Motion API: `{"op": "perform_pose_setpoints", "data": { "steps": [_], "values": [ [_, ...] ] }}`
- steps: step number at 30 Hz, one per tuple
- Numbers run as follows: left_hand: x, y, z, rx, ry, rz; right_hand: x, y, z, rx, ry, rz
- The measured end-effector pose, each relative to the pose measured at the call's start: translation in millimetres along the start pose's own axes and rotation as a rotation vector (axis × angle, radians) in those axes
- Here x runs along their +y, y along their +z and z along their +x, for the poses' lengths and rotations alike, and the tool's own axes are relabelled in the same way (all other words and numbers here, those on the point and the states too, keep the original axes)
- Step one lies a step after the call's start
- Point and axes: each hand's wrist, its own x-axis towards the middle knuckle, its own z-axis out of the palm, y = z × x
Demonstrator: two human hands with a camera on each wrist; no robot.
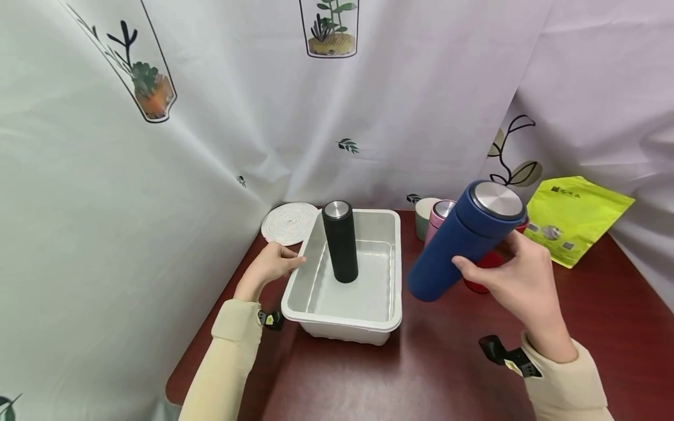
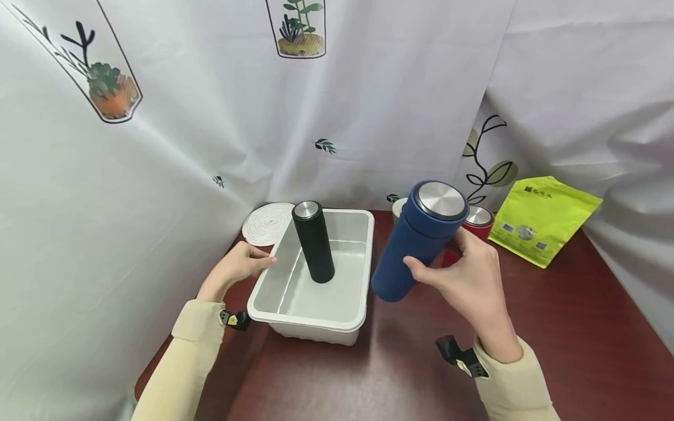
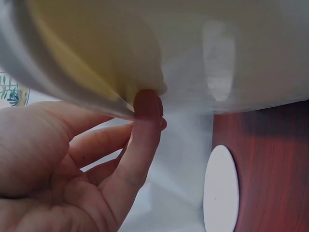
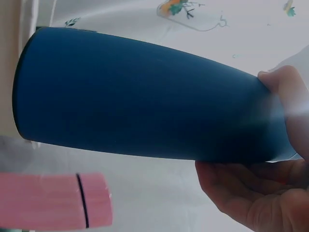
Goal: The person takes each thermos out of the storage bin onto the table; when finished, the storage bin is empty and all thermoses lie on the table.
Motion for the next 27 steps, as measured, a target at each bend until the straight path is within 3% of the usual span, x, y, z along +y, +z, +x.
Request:
{"op": "perform_pose_setpoints", "data": {
  "steps": [14,27],
  "values": [
    [-1.4,1.2,0.9,0.000,0.007,0.005,36,-9,-8,-0.014,0.149,-0.066],
    [0.6,1.1,0.8,-0.007,0.010,-0.004,71,-17,-17,0.006,0.169,-0.182]
  ]
}}
